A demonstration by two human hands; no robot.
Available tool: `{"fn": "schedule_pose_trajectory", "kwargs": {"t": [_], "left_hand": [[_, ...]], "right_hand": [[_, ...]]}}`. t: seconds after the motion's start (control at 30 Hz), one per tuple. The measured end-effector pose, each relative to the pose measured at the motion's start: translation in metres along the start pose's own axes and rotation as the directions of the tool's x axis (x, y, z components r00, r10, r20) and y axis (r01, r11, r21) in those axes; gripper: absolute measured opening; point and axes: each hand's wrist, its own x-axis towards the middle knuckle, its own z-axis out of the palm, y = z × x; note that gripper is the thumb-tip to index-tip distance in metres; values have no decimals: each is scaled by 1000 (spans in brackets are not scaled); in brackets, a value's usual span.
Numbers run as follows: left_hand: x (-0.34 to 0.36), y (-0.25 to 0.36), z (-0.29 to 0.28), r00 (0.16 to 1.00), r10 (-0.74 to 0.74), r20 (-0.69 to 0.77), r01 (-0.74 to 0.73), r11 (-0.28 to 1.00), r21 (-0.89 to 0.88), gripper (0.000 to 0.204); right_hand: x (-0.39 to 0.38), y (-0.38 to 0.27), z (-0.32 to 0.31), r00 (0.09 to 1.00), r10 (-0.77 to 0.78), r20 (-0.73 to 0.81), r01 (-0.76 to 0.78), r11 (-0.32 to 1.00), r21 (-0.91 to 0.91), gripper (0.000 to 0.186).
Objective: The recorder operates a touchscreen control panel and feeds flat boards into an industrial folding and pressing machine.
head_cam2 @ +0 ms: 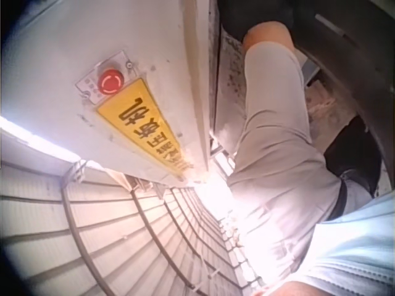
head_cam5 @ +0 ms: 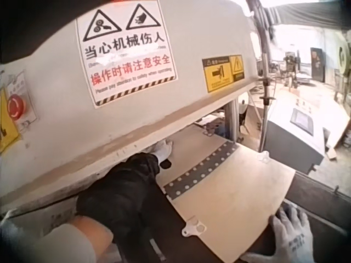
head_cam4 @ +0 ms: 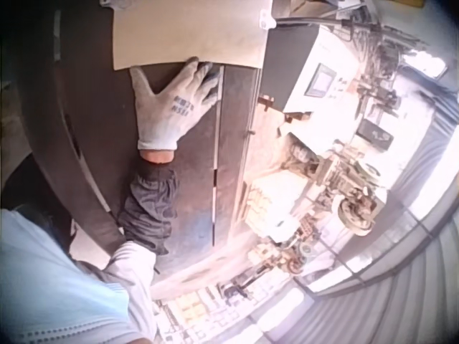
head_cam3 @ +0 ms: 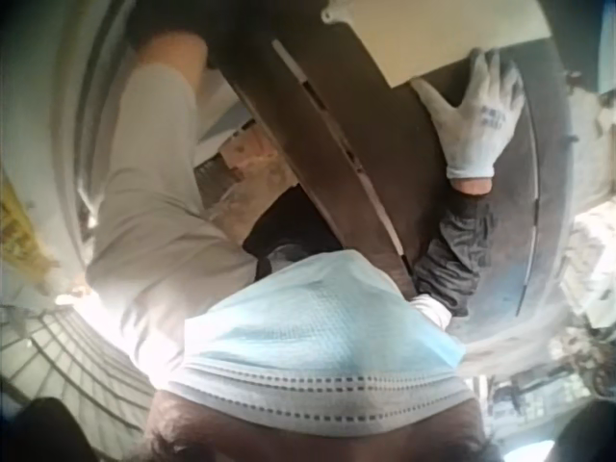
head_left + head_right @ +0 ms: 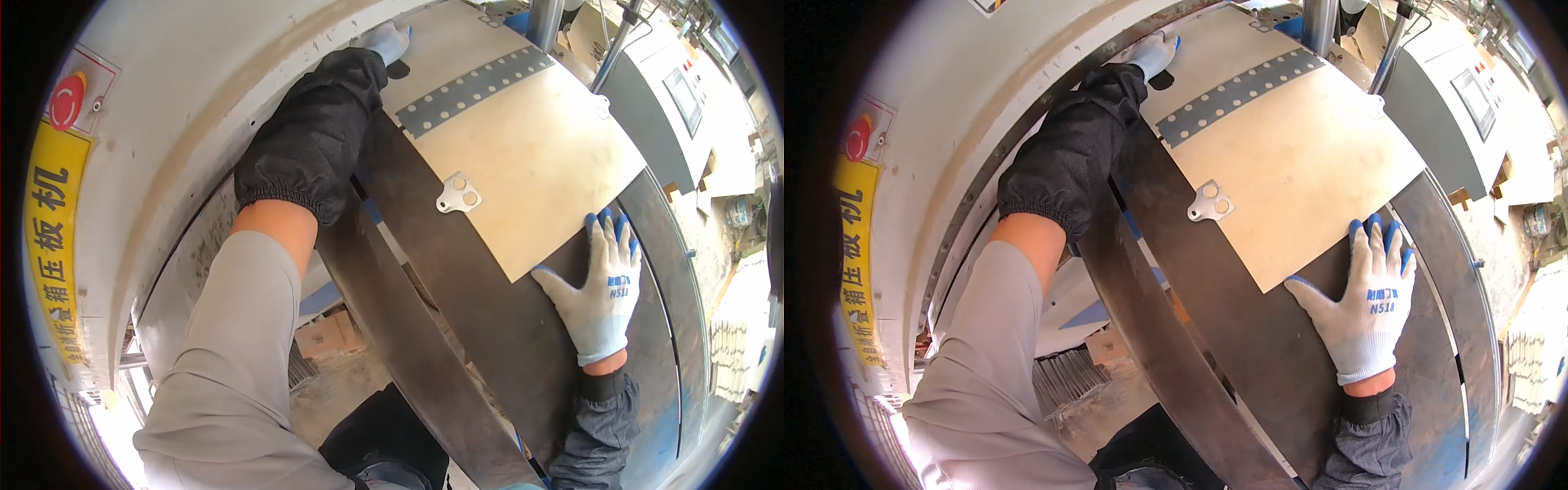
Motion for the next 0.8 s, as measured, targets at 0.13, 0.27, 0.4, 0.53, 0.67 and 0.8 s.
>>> {"fn": "schedule_pose_trajectory", "kwargs": {"t": [0.13,0.27,0.4,0.53,0.67,0.8], "left_hand": [[2,-6,0,999,38,-2,-38,997,64,66],[-20,17,-10,1000,8,-17,-6,996,94,69],[-21,10,-15,998,-58,-13,58,998,32,73],[-21,13,-18,999,-47,-4,46,997,-63,66],[-19,13,-16,998,-51,37,49,997,62,70],[-20,13,-11,999,0,-35,0,1000,-5,69]], "right_hand": [[1,-1,3,1000,8,3,-8,1000,18,98],[0,2,4,999,3,-41,-1,1000,29,98],[0,1,2,997,-78,3,77,994,74,96],[0,0,3,998,-67,21,65,994,84,92],[0,0,3,997,-75,17,74,994,84,92],[1,0,-1,996,-83,12,82,994,76,92]]}}
